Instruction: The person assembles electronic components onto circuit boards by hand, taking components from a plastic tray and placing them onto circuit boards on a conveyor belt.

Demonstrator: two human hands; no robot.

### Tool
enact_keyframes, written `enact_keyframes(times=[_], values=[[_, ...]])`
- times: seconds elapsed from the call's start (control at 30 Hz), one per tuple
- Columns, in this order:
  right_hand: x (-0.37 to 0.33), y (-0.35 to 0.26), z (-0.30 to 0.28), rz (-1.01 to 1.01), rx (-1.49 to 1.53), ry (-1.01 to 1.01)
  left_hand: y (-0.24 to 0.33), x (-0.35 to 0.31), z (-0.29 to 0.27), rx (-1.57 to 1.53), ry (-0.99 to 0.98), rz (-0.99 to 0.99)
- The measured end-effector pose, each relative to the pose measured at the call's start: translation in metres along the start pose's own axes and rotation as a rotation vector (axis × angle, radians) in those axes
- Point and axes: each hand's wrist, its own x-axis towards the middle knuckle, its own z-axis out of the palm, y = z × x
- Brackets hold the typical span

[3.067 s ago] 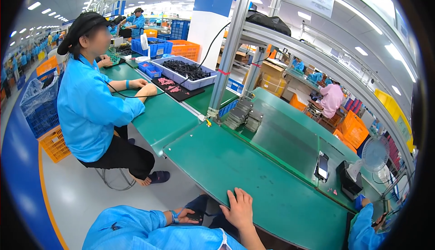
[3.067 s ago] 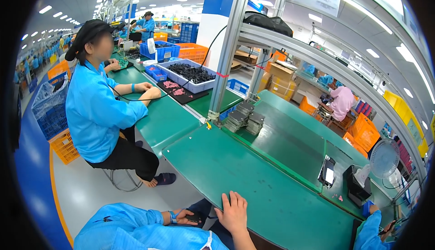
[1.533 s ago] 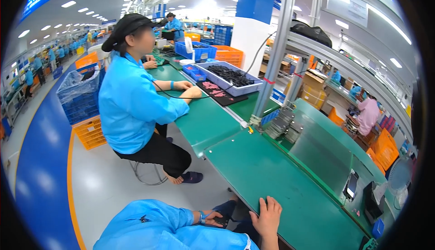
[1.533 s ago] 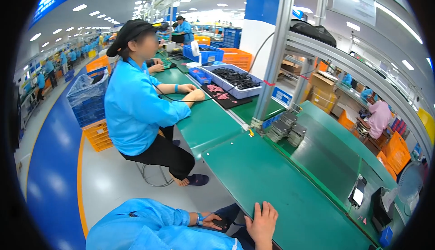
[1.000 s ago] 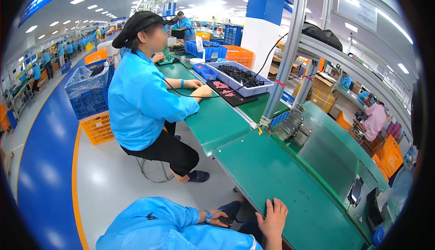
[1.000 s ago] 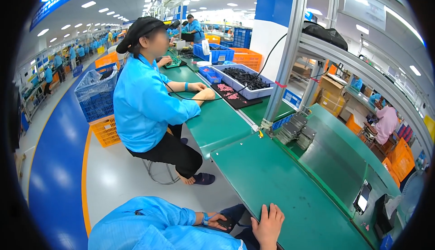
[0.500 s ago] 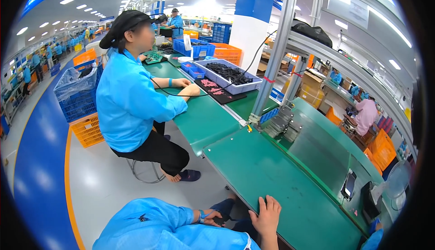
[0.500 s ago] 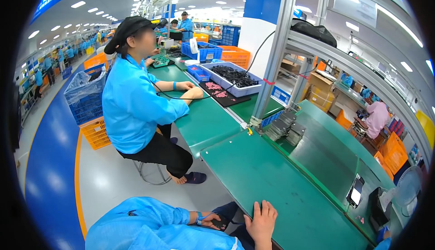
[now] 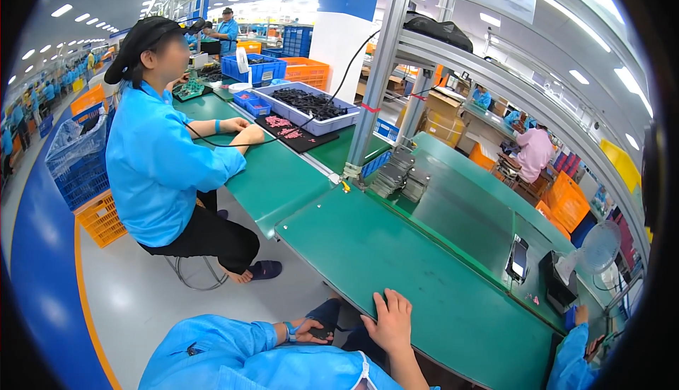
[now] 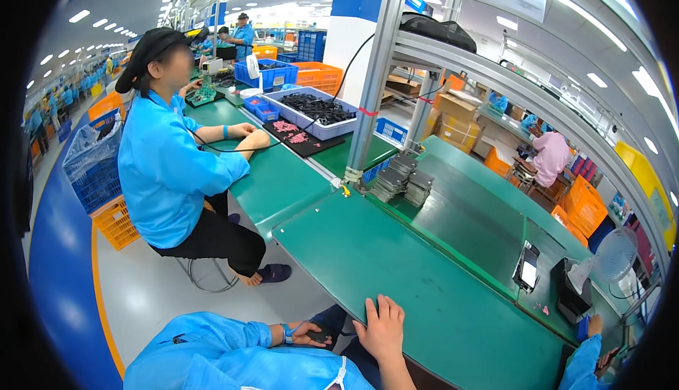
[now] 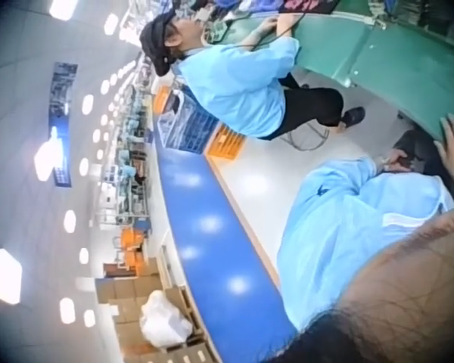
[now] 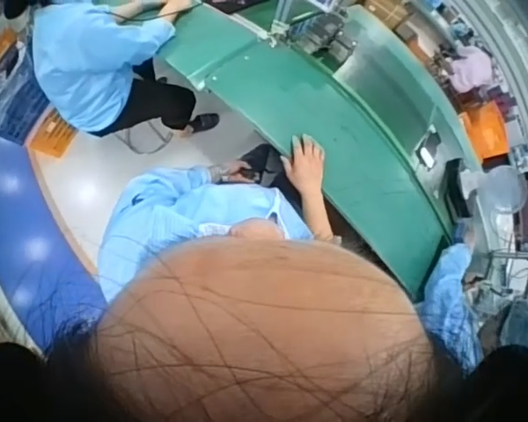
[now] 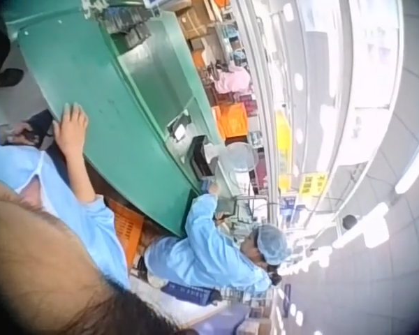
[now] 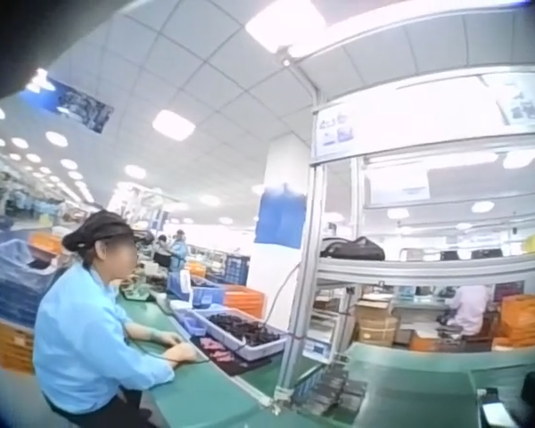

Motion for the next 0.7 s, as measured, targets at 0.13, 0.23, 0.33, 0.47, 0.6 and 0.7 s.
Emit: enact_keyframes(times=[0.13,0.23,0.33,0.47,0.6,0.7], values=[[-0.001,0.002,-0.003,0.002,-0.011,0.005,0.001,-0.006,0.015,0.035,-0.019,0.018],[-0.002,0.003,-0.002,-0.005,0.018,0.026,0.002,-0.009,0.02,0.056,-0.034,0.022],[-0.004,0.003,-0.001,-0.01,0.024,0.035,0.002,-0.01,0.024,0.028,-0.049,0.025],[-0.004,0.005,-0.003,0.005,0.015,0.047,0.011,-0.01,0.036,-0.056,-0.114,-0.004],[-0.015,0.006,-0.001,-0.009,0.03,0.034,-0.005,-0.011,0.049,0.102,-0.081,0.01],[-0.012,0.002,-0.001,-0.022,0.011,0.03,-0.007,0.003,0.035,0.149,-0.055,-0.042]])
